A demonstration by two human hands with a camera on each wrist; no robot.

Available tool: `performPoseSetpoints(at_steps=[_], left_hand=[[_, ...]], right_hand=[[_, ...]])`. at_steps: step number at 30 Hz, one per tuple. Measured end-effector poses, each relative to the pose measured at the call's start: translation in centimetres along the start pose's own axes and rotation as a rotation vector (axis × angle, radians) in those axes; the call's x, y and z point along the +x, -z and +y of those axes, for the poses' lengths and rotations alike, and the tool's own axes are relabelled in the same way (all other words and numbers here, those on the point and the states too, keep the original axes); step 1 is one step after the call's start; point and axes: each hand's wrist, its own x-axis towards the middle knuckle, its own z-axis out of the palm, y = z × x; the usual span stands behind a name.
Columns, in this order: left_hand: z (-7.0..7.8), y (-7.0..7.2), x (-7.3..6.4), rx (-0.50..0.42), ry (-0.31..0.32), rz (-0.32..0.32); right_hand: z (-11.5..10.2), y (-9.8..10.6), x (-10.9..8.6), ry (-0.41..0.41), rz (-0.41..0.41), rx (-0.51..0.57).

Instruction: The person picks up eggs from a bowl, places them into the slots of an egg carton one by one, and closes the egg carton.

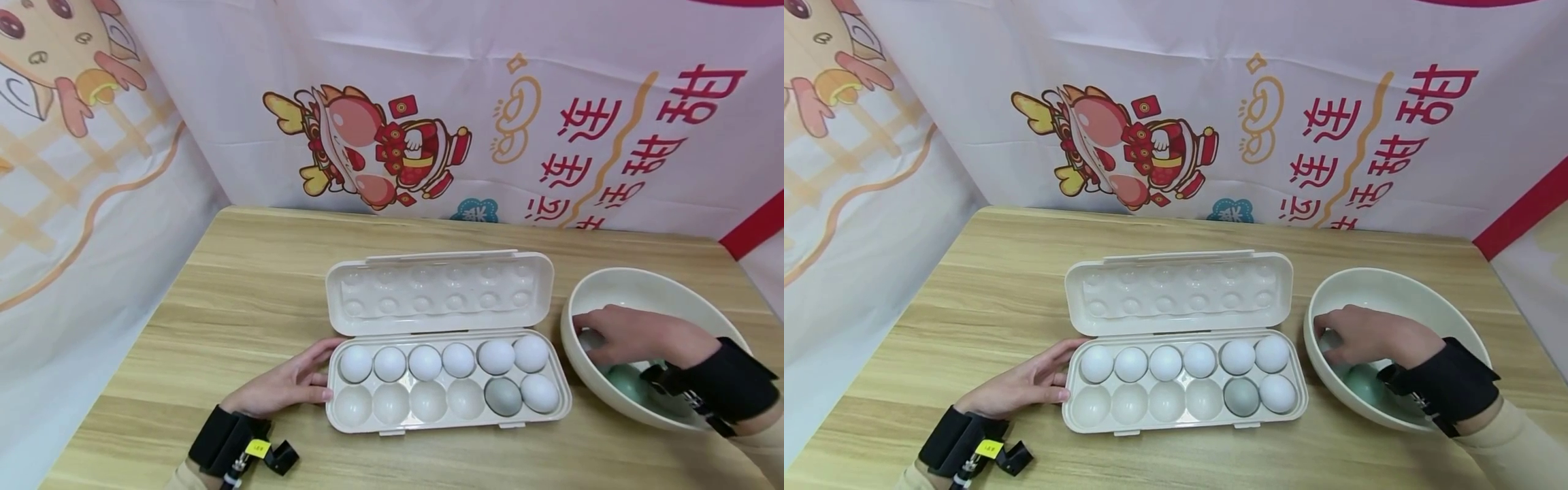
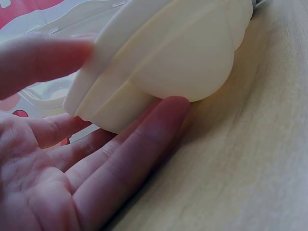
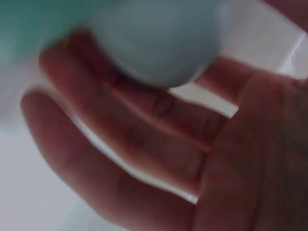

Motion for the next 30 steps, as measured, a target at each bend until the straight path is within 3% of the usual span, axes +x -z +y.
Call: performPoseSetpoints(at_steps=[19,26,30], left_hand=[[0.0,0.1,-0.1,0.014,0.026,0.017],[-0.1,0.1,-0.1,0.006,0.014,0.008],[0.0,0.2,0.2,0.006,0.011,-0.001]], right_hand=[[0.9,0.7,0.7,-0.013,0.052,0.045],[1.2,1.1,0.3,-0.045,0.066,0.096],[1.4,1.0,0.0,-0.024,0.100,0.095]])
